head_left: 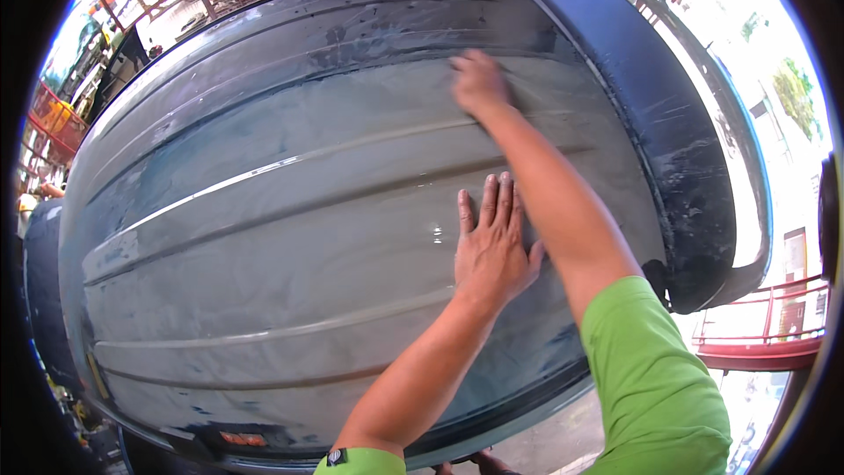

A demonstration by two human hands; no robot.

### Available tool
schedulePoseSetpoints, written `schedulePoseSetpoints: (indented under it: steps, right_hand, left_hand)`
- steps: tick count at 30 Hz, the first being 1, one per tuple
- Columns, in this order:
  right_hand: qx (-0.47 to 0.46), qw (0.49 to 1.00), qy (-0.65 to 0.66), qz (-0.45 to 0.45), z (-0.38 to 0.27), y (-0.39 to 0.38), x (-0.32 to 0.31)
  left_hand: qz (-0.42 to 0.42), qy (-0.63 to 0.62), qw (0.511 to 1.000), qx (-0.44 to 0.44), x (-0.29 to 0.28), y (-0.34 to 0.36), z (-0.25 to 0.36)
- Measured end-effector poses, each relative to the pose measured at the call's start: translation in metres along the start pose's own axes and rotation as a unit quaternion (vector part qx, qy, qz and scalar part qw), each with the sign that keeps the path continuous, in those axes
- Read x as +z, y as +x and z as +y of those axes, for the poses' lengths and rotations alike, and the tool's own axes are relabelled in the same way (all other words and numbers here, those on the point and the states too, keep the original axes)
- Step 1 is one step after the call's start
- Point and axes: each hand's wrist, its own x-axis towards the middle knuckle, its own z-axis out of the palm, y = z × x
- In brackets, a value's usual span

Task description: The person sands the surface of a detached car trunk lid using a sanding block. They repeatedly rub the block across the lid's surface, occasionally dipping it into a bucket of water to wet the surface and the block.

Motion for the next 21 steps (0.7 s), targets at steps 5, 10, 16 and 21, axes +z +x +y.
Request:
schedulePoseSetpoints:
  steps: [5, 10, 16, 21]
  right_hand:
    - [-0.207, 0.973, 0.023, -0.103, -0.006, 0.027, 0.035]
    - [-0.142, 0.989, -0.032, -0.022, 0.054, 0.033, -0.001]
    - [-0.126, 0.99, 0.068, 0.017, -0.093, 0.023, 0.053]
    - [-0.109, 0.991, 0.064, -0.042, 0.029, 0.033, 0.006]
  left_hand:
    - [0.019, -0.018, 1.0, 0.015, 0.004, 0.002, -0.001]
    - [0.02, -0.004, 1.0, -0.009, 0.003, 0.008, -0.002]
    - [0.002, -0.083, 0.997, 0.007, 0.0, 0.01, -0.006]
    - [0.007, -0.031, 1.0, -0.003, 0.004, 0.009, -0.004]
